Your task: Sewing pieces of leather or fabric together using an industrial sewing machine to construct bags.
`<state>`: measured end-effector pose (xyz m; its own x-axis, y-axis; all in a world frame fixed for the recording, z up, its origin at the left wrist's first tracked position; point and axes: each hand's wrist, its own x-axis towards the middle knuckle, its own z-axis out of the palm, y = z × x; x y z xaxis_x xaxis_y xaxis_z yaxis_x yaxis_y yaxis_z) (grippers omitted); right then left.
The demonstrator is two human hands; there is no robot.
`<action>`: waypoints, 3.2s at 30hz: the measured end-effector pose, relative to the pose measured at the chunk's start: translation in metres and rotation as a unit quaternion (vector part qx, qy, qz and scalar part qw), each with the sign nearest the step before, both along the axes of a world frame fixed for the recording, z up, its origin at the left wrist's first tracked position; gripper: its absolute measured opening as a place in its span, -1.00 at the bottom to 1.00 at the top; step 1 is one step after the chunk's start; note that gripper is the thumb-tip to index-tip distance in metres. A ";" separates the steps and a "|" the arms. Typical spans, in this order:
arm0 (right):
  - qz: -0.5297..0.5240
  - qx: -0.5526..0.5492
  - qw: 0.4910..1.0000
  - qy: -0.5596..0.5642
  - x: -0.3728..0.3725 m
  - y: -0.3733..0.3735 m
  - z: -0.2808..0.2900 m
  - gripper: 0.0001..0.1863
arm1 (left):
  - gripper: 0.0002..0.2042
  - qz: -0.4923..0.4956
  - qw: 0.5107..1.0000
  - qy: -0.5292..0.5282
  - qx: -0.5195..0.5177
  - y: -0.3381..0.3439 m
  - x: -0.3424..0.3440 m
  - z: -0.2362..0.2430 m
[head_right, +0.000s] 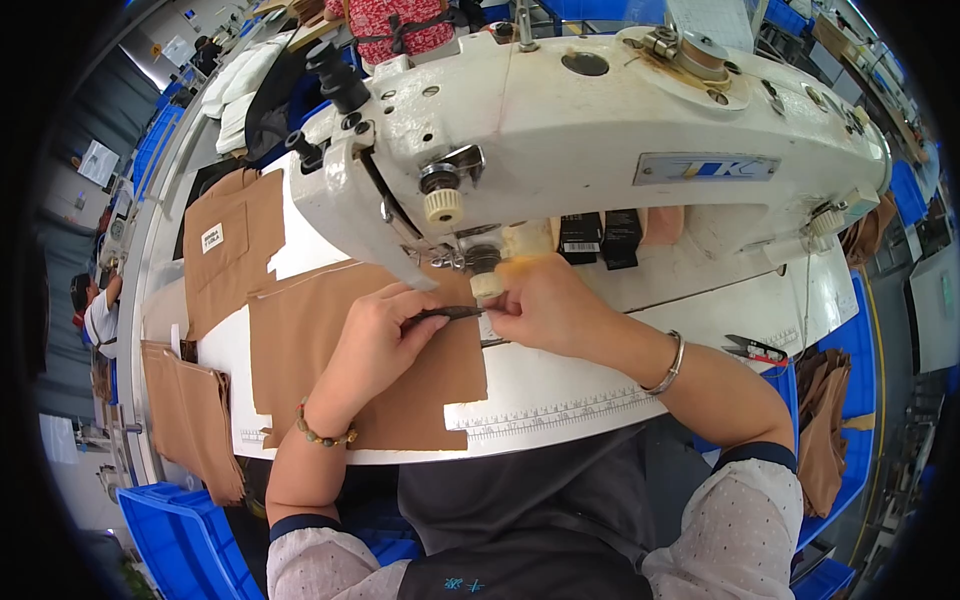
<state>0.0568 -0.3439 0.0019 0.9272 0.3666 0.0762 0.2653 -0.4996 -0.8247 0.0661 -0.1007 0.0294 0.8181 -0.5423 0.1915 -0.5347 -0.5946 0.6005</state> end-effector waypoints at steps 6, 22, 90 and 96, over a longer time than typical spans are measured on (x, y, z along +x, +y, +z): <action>0.009 0.050 0.997 0.050 -0.002 -0.001 0.004 -0.85 | -0.90 -0.004 0.994 -0.103 0.020 -0.005 -0.003 0.007; 0.280 -0.182 0.847 -0.413 -0.038 0.010 0.006 -0.78 | -0.93 -0.158 0.955 0.216 -0.127 0.025 -0.013 0.050; 0.287 -0.138 0.846 -0.428 -0.037 0.009 -0.008 -0.82 | -0.88 0.078 0.966 0.240 0.058 -0.017 0.038 0.006; 0.279 -0.148 0.844 -0.433 -0.038 0.009 -0.008 -0.83 | -0.87 0.079 0.965 0.241 0.069 -0.019 0.038 0.008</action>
